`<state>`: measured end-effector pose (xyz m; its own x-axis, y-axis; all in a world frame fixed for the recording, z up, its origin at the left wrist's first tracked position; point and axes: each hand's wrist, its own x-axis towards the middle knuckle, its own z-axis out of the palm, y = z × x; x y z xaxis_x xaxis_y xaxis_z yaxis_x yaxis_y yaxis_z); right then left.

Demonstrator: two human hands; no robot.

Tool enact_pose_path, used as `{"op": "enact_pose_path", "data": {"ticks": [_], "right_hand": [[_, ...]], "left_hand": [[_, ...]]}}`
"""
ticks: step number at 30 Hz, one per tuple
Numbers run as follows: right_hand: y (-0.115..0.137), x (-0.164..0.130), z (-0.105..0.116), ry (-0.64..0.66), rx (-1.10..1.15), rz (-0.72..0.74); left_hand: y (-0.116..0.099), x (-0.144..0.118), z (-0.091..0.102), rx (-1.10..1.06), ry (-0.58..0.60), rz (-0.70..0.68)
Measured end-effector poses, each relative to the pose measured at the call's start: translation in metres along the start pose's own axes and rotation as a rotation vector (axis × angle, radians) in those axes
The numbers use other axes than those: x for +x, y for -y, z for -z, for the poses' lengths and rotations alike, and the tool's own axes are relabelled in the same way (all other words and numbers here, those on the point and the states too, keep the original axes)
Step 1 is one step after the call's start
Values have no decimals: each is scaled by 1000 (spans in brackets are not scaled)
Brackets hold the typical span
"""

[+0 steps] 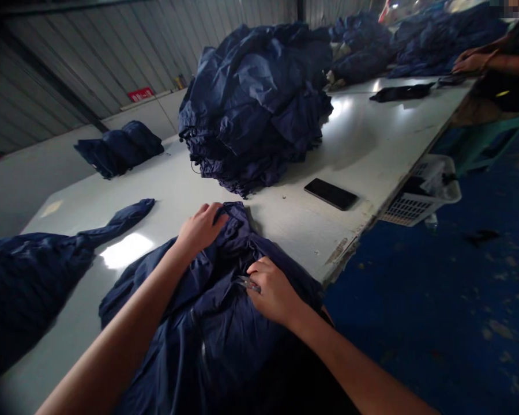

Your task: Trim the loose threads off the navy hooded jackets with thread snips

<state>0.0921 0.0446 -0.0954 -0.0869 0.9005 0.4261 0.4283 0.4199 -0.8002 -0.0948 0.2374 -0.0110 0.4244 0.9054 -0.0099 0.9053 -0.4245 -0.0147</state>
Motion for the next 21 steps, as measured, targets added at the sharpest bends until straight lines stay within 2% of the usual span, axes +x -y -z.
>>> {"op": "enact_pose_path", "data": {"ticks": [2,4,10,16,19,21], "right_hand": [[0,-1,0,2,-5,-3],[0,-1,2,-5,-6,-13],[1,0,4,-19,10,-24],[2,0,4,-30,19,-23],[10,-1,10,-61,30,-15],[19,-3,15,-78,49,-5]], "left_hand": [[-10,28,-12,-61,4,-36],[-10,42,-22,-113,22,-59],[4,45,-37,-232,-24,-46],[-18,73,-38,-393,-135,49],[-18,56,-27,-514,-196,44],[-6,23,-17,-611,-251,53]]}}
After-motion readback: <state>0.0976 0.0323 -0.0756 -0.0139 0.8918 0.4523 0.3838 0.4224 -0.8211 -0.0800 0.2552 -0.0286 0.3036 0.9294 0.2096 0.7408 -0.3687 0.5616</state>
